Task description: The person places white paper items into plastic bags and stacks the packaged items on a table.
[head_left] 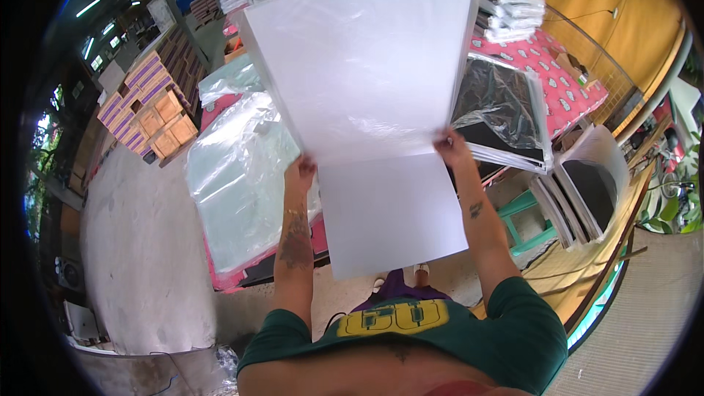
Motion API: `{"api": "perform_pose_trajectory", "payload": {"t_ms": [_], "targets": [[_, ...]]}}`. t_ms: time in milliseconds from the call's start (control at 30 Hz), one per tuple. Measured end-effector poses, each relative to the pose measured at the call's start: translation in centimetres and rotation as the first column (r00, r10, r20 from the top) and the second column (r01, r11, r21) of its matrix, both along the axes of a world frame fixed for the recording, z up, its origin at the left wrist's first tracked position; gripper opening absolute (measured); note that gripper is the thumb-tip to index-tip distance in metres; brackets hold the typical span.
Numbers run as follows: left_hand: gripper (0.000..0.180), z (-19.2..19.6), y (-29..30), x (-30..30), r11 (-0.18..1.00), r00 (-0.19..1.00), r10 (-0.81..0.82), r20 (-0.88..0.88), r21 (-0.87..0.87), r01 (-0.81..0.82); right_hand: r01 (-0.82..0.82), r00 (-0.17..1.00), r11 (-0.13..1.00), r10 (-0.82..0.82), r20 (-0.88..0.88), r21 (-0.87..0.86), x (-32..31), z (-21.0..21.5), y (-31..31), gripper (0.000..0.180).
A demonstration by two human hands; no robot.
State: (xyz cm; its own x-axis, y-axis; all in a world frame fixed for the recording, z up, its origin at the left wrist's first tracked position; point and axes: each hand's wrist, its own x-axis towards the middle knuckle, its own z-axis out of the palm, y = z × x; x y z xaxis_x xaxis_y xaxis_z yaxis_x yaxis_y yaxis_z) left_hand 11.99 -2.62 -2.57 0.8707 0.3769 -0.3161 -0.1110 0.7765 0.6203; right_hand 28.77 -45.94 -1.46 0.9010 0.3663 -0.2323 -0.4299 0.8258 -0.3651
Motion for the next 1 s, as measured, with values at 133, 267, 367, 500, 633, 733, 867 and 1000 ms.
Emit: {"api": "perform_pose_trajectory", "payload": {"t_ms": [133, 267, 367, 500, 633, 733, 867, 1000], "targets": [[0.024, 2.2, -5.3, -4.1, 0.867, 0.990, 0.086, -0.115, 0.498, -0.018, 0.110, 0.990, 0.869, -0.141, -0.029, -0.482, -5.7, -3.8, 0.5, 0.027], [0.033, 4.0, -9.9, -1.0, 0.360, 0.983, 0.173, 0.062, 0.925, -0.121, 0.652, 0.752, 0.225, -0.066, 0.656, -0.724, -6.5, 0.6, -2.2, 0.052], [0.028, 8.6, -15.0, 3.2, 0.393, 0.997, -0.016, 0.070, 0.918, -0.058, 0.631, 0.707, 0.428, 0.028, 0.707, -0.648, -4.8, 6.4, -9.7, 0.048], [0.024, 11.3, -20.7, 10.3, 0.457, 0.968, -0.249, 0.034, 0.885, 0.086, 0.673, 0.684, 0.639, -0.348, 0.641, -0.372, -2.6, 9.6, -16.7, 0.043], [0.018, 10.0, -28.2, 12.5, 0.766, 0.917, -0.391, -0.073, 0.527, 0.369, 0.761, 0.646, 0.447, -0.585, 0.489, -0.470, -0.1, 6.9, -23.2, 0.040], [0.014, 4.4, -30.8, 14.8, 0.773, 0.894, -0.413, -0.176, 0.451, 0.446, 0.718, 0.682, 0.456, -0.613, 0.400, -0.526, 1.7, 3.6, -27.0, 0.039], [0.013, 2.6, -34.7, 18.2, 0.862, 0.890, -0.409, -0.199, 0.237, 0.449, 0.646, 0.745, 0.511, -0.585, 0.321, -0.567, 3.5, 0.4, -31.7, 0.040], [0.013, 2.1, -35.6, 18.2, 0.889, 0.904, -0.397, -0.157, 0.179, 0.421, 0.412, 0.825, -0.490, -0.158, 0.543, -0.769, 3.0, -0.1, -31.0, 0.048]]}}
